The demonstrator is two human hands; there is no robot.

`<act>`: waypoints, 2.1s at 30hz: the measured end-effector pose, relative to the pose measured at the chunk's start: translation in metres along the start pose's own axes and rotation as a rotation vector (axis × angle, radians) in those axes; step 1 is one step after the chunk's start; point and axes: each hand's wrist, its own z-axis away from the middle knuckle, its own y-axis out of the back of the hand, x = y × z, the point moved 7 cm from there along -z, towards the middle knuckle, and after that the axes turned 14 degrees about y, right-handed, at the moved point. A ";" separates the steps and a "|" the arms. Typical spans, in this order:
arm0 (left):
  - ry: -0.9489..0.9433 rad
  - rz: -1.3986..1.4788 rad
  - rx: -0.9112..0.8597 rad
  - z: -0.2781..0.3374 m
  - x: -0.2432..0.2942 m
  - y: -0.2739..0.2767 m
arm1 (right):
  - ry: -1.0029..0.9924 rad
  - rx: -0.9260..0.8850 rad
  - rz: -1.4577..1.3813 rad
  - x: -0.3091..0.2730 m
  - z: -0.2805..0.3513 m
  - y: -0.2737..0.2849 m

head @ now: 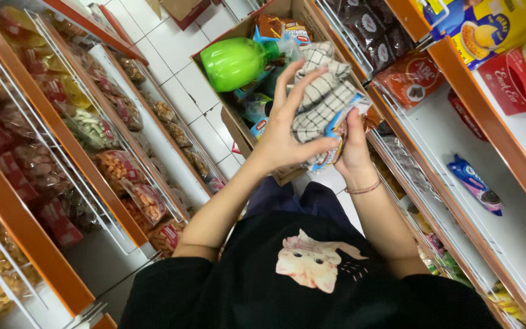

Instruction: The person wipes various grocery items with a cloth and scans their barcodes using a handheld scanner, placing them into a cardboard box.

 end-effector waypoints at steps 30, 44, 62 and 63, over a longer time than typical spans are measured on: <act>0.148 0.499 -0.215 0.023 -0.049 -0.033 | 0.040 0.041 -0.044 -0.048 -0.001 0.030; -0.434 -0.026 -0.134 0.018 -0.010 -0.034 | 0.216 -0.041 0.259 -0.085 -0.002 -0.025; 0.231 0.742 -0.126 -0.011 -0.063 -0.033 | -0.026 -0.091 0.070 -0.046 -0.001 0.008; 0.235 0.706 -0.096 -0.012 -0.063 -0.030 | 0.029 -0.048 0.130 -0.053 -0.002 0.005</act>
